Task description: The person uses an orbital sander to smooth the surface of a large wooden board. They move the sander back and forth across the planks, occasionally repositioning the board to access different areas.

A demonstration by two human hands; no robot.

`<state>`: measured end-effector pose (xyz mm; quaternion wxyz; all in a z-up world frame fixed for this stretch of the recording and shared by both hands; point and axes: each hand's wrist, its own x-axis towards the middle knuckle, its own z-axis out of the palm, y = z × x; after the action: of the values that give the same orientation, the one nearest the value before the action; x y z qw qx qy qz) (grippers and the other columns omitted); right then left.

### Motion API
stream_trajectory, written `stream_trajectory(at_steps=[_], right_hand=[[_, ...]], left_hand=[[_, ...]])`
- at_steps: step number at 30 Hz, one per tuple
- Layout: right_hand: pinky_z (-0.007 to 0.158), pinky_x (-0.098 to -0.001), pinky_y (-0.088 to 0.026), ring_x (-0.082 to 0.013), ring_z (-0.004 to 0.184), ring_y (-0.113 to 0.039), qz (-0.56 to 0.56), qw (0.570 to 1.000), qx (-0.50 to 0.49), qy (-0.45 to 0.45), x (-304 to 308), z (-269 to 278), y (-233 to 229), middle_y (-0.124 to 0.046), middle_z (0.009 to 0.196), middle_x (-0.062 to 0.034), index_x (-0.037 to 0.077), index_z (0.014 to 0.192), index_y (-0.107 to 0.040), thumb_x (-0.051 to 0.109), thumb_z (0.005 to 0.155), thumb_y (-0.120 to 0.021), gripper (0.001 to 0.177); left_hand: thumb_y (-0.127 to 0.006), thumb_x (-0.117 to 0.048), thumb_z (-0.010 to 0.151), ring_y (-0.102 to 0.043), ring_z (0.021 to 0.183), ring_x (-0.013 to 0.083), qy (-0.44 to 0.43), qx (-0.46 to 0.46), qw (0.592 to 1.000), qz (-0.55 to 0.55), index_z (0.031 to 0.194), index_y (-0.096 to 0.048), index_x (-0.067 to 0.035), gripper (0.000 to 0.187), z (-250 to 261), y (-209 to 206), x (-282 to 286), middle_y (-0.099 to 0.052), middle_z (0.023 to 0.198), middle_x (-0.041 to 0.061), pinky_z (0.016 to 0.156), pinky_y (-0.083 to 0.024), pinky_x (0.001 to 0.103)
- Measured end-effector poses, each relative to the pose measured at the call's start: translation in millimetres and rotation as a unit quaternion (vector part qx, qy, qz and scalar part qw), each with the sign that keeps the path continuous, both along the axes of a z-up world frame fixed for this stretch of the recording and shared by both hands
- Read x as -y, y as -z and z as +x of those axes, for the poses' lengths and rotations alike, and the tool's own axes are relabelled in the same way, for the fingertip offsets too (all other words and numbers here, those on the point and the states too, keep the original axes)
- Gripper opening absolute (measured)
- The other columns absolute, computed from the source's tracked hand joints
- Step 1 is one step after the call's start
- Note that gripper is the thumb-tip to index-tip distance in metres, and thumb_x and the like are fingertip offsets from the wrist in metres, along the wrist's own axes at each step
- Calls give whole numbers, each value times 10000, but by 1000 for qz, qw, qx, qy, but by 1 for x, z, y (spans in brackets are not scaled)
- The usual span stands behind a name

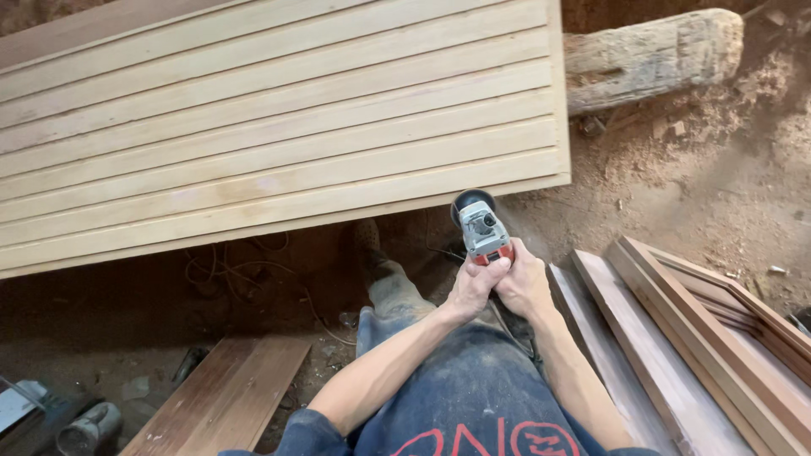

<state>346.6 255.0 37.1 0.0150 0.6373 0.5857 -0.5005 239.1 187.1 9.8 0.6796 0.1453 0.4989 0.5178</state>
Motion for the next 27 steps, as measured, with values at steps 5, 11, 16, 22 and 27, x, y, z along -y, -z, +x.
stream_trajectory(at_steps=[5, 11, 16, 22, 27], right_hand=[[805, -466, -555, -420, 940, -725, -13, 999, -3, -41, 41, -89, -3, -743, 960, -234, 91, 1172, -624, 500, 708, -806, 646], [797, -489, -550, -448, 946, -707, -39, 996, 20, -80, 109, -224, -4, -734, 962, -248, 100, 1178, -615, 506, 689, -806, 663], [810, -493, -562, -448, 973, -700, -44, 985, 22, -163, 155, -335, -3, -734, 998, -250, 123, 1244, -619, 457, 762, -728, 596], [823, -499, -557, -436, 974, -704, -65, 962, 62, -257, 186, -431, -7, -728, 1024, -241, 111, 1264, -585, 515, 739, -759, 685], [824, -501, -556, -440, 977, -702, -64, 966, 56, -245, 193, -450, -13, -730, 1025, -242, 122, 1281, -589, 495, 757, -725, 658]], left_hand=[[-666, -346, 973, -560, 1002, 127, -38, 26, 999, 1, 1247, -581, -49, 413, -78, 19, 57, -617, 1086, 20, 887, -475, 303], [-666, -379, 989, -587, 1022, 111, -67, 1, 998, -22, 1233, -634, -40, 419, -200, 33, 144, -646, 1105, 21, 907, -484, 285], [-675, -403, 946, -613, 1036, 100, -156, 15, 986, -54, 1233, -652, -81, 432, -293, 36, 206, -671, 1118, -4, 912, -497, 284], [-676, -429, 955, -644, 967, 117, -226, 34, 970, -85, 1172, -686, -49, 437, -370, 43, 250, -698, 1046, 25, 865, -523, 305], [-667, -448, 940, -658, 976, 106, -214, 35, 972, -88, 1140, -700, -53, 444, -386, 50, 259, -710, 1037, 20, 871, -539, 301]])
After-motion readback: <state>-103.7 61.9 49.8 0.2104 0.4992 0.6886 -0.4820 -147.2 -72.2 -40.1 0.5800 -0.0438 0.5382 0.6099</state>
